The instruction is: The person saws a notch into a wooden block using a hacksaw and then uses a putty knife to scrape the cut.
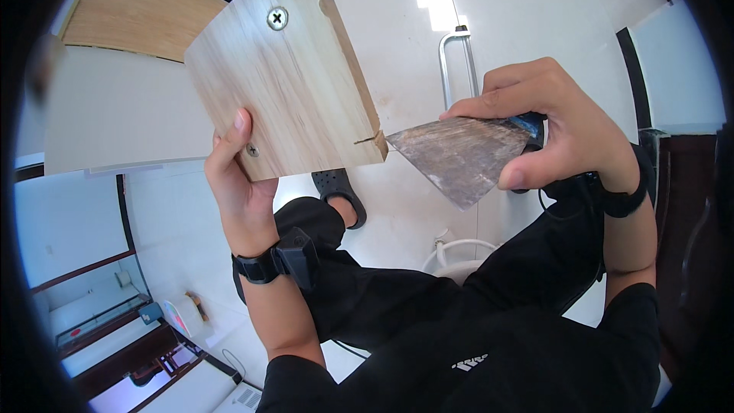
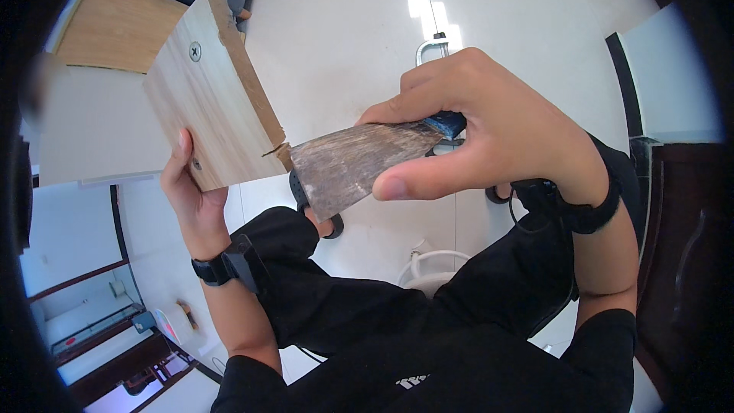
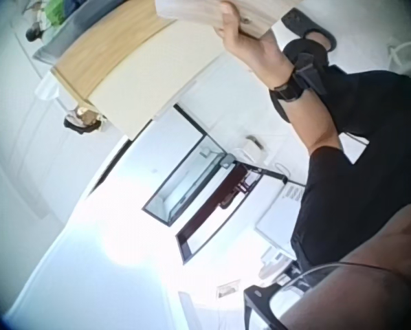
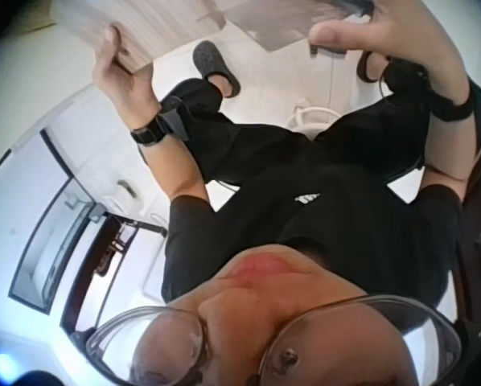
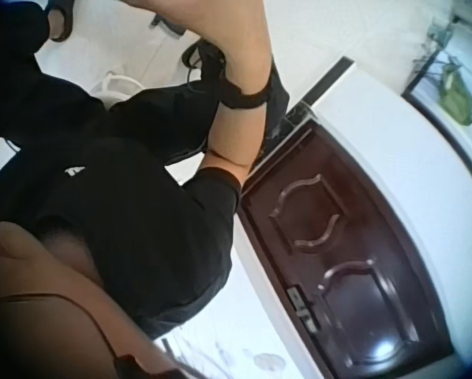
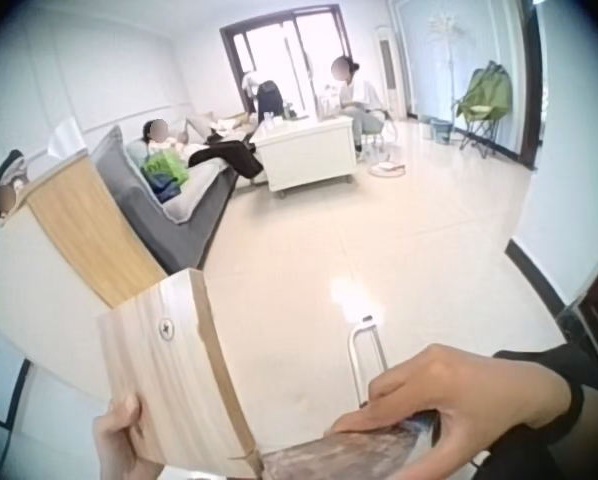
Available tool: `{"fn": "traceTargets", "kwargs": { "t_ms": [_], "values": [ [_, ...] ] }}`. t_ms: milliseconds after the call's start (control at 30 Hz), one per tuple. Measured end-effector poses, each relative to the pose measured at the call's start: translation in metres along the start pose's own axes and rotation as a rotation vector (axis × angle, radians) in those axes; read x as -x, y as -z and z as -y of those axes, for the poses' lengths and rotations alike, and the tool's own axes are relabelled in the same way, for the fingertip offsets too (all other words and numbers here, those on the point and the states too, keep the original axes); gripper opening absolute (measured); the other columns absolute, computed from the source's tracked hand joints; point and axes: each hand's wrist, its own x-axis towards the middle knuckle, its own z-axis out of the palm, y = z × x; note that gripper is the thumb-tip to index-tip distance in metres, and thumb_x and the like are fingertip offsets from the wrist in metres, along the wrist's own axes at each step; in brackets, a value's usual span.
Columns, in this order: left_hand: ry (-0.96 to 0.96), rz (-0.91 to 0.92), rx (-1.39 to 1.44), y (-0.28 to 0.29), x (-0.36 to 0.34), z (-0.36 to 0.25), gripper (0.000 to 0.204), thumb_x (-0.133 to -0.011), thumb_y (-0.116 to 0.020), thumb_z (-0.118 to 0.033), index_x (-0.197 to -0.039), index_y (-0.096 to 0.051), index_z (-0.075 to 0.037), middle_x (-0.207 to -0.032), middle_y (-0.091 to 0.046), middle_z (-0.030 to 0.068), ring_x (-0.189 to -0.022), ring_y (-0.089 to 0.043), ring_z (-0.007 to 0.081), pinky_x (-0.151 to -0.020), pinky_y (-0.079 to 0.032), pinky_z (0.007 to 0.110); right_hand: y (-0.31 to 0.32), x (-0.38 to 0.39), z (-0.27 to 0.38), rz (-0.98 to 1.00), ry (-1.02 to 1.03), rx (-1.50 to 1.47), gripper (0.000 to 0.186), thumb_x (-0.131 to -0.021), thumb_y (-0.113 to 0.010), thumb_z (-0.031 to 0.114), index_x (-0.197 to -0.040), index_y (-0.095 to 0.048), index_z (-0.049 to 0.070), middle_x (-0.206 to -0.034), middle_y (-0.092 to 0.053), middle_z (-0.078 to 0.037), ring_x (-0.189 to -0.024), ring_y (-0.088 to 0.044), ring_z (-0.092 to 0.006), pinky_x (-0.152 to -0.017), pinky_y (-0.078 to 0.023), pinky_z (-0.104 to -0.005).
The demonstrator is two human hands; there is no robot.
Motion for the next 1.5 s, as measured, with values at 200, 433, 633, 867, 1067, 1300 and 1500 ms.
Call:
{"fn": "traceTargets", "kwargs": {
  "t_ms": [200,433,633,867,1067,1300,1500],
  "values": [
    [0.04,0.051,0.123,0.007,-0.004,0.001,0.048,-0.091,-0.061,-0.017,-0.13,-0.043,0.004,-0.12,-0.059,0.0187,-0.109,-0.062,0.0286,-0.093,-0.052,0.045,-0.002,-0.001,0.003,-0.036,0.078,-0.003,0.081,-0.063,-0.068,0.072,-0.101,-0.073,0.001,-0.061,-0.055,-0.006,-0.053,-0.054,-0.0166,-0.047,-0.037,-0.0248],
    [0.055,0.031,0.237,0.002,-0.004,0.001,0.049,-0.091,-0.061,-0.018,-0.132,-0.042,0.002,-0.124,-0.058,0.0196,-0.112,-0.06,0.0312,-0.094,-0.052,0.048,-0.004,-0.002,0.002,-0.096,0.165,0.023,0.082,-0.061,-0.07,0.07,-0.102,-0.072,0.0,-0.064,-0.056,-0.006,-0.053,-0.054,-0.0162,-0.046,-0.038,-0.0247],
    [0.057,0.044,0.27,0.002,-0.004,0.0,0.051,-0.092,-0.06,-0.02,-0.134,-0.04,0.002,-0.125,-0.057,0.0198,-0.112,-0.06,0.0318,-0.095,-0.051,0.049,-0.004,-0.003,0.002,-0.113,0.186,0.047,0.081,-0.06,-0.072,0.069,-0.103,-0.072,0.0,-0.066,-0.056,-0.006,-0.054,-0.054,-0.0162,-0.046,-0.038,-0.0248],
    [0.025,0.099,0.255,0.004,-0.005,0.001,0.052,-0.093,-0.058,-0.02,-0.135,-0.038,0.002,-0.127,-0.055,0.0207,-0.114,-0.059,0.033,-0.095,-0.051,0.051,-0.003,-0.001,0.004,-0.078,0.169,0.043,0.076,-0.06,-0.071,0.065,-0.102,-0.073,0.002,-0.064,-0.054,-0.005,-0.054,-0.052,-0.0159,-0.046,-0.037,-0.0246],
    [0.013,0.145,0.155,0.008,-0.004,0.001,0.055,-0.091,-0.06,-0.019,-0.135,-0.037,0.004,-0.126,-0.055,0.0232,-0.111,-0.06,0.0334,-0.091,-0.054,0.048,-0.005,0.0,0.003,-0.014,0.092,0.031,0.072,-0.065,-0.066,0.066,-0.098,-0.074,0.003,-0.061,-0.052,-0.005,-0.051,-0.051,-0.0163,-0.045,-0.036,-0.0254],
    [-0.085,0.018,-0.084,0.0,0.0,0.001,0.055,-0.089,-0.062,-0.016,-0.134,-0.039,0.006,-0.123,-0.057,0.0211,-0.111,-0.06,0.0304,-0.094,-0.052,0.044,-0.01,0.002,0.005,-0.026,-0.012,0.132,0.073,-0.074,-0.055,0.07,-0.095,-0.074,0.004,-0.063,-0.057,-0.007,-0.053,-0.054,-0.0197,-0.046,-0.039,-0.0285],
    [-0.071,-0.009,-0.041,0.001,-0.002,0.001,0.054,-0.089,-0.062,-0.015,-0.134,-0.039,0.005,-0.123,-0.056,0.0197,-0.112,-0.059,0.0295,-0.097,-0.05,0.043,-0.015,0.0,0.003,-0.055,-0.023,0.097,0.082,-0.069,-0.056,0.08,-0.094,-0.072,0.003,-0.071,-0.063,-0.01,-0.061,-0.062,-0.0234,-0.05,-0.045,-0.0293]
  ]
}}
